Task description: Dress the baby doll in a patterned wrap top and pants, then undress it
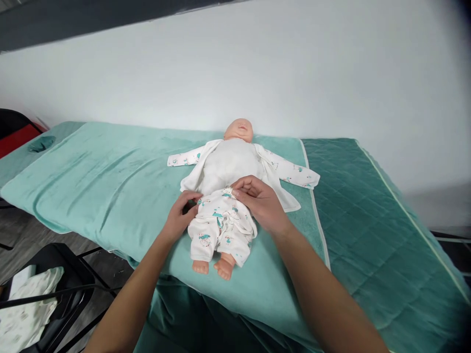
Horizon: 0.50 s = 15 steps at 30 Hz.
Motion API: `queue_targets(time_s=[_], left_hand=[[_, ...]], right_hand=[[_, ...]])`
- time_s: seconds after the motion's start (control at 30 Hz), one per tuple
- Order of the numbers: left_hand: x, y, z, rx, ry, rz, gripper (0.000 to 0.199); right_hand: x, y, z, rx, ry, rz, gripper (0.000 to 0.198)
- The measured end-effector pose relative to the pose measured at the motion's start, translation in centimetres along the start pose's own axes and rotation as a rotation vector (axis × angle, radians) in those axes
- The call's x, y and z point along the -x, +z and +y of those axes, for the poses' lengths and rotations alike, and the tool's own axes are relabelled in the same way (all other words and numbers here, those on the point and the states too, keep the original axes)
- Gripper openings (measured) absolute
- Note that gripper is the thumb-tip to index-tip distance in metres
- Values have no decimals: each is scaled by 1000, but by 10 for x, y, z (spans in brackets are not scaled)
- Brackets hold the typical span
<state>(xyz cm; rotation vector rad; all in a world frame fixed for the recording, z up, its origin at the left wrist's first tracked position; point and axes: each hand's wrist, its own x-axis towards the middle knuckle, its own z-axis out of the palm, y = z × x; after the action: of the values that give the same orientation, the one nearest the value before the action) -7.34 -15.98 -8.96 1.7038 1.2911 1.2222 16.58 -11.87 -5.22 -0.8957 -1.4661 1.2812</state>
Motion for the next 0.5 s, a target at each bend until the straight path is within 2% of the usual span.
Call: queue_targets(time_s=[0.13,0.2,0.27,0.33,0.5], left_hand=[[-8,-6,16,-212,121,-104,12],[-15,-10,26,-237,139,-193,7],[-24,-12,33,-204,133,-237,10],[-33,-9,35,-138,85,-175,14],[-56,6,26,-34,-68,122,16]], right_hand=[[-3,-4,4,-28,36,-6,22],[-3,-5,5,-48,29,-14,20],[-4,-7,5,-67,20,-20,20],[-4,-11,5,-76,39,-35,22],[-9,-28,3,-23,128,-49,28]])
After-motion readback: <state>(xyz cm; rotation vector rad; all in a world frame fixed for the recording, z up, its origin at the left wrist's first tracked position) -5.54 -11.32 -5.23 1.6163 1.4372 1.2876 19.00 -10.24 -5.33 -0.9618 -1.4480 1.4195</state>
